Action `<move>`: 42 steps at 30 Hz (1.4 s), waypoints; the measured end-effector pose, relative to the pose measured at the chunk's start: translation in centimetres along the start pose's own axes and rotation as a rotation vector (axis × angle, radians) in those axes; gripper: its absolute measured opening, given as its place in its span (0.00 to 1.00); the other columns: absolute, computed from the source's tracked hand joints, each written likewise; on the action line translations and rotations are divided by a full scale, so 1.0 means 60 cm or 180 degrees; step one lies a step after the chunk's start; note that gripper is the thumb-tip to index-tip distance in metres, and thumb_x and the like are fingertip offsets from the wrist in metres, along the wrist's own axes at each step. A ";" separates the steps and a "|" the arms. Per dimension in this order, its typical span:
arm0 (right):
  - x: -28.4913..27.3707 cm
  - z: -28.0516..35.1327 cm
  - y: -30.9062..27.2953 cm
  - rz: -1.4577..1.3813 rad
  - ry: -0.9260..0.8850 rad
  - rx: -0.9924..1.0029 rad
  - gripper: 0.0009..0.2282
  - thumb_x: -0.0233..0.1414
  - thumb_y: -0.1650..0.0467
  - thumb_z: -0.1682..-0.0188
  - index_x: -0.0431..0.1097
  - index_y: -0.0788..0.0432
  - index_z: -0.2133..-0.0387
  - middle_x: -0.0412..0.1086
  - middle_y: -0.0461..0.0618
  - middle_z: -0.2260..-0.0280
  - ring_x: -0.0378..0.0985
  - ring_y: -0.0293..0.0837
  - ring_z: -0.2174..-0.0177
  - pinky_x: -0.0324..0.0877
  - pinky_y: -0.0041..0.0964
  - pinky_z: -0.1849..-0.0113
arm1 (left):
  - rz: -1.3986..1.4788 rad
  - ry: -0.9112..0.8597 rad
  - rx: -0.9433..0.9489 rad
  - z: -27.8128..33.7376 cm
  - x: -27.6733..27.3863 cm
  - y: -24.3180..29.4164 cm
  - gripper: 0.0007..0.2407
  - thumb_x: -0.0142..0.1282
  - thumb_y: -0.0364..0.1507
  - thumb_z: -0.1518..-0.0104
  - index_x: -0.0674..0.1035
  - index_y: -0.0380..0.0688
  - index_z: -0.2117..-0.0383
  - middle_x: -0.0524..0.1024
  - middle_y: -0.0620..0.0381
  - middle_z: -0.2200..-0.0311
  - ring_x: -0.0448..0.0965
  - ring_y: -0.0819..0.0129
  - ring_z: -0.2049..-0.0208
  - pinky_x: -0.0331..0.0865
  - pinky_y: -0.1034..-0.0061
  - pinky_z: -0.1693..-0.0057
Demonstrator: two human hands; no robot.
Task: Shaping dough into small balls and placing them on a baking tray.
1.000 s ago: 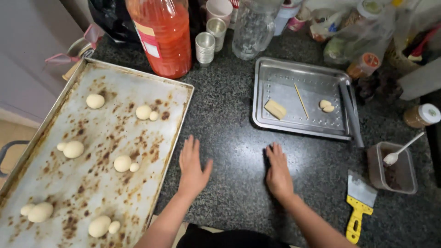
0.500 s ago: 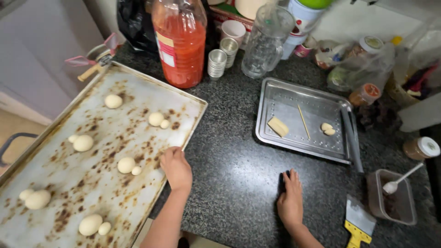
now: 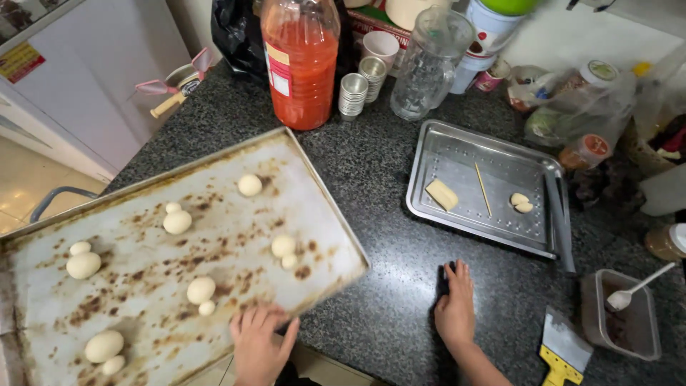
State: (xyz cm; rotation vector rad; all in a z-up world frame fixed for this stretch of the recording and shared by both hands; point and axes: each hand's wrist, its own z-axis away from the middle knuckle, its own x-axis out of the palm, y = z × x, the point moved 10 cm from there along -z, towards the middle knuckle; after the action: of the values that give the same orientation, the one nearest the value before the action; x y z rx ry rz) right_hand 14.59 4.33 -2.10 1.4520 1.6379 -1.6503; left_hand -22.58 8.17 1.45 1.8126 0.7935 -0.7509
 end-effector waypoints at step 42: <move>-0.030 0.074 -0.005 -0.0366 -0.0124 -0.0420 0.26 0.36 0.85 0.64 0.59 0.60 0.49 0.49 0.64 0.42 0.50 0.56 0.41 0.45 0.50 0.42 | 0.0518 -0.0778 0.1010 -0.082 0.012 0.031 0.06 0.55 0.31 0.58 0.74 0.45 0.77 0.69 0.52 0.56 0.65 0.54 0.55 0.55 0.60 0.48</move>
State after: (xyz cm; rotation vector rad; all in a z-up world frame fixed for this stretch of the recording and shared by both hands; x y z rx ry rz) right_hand 13.35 -0.27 -1.44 1.2760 1.8022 -1.5866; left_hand -19.98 12.31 3.47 1.9872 0.3767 -1.0106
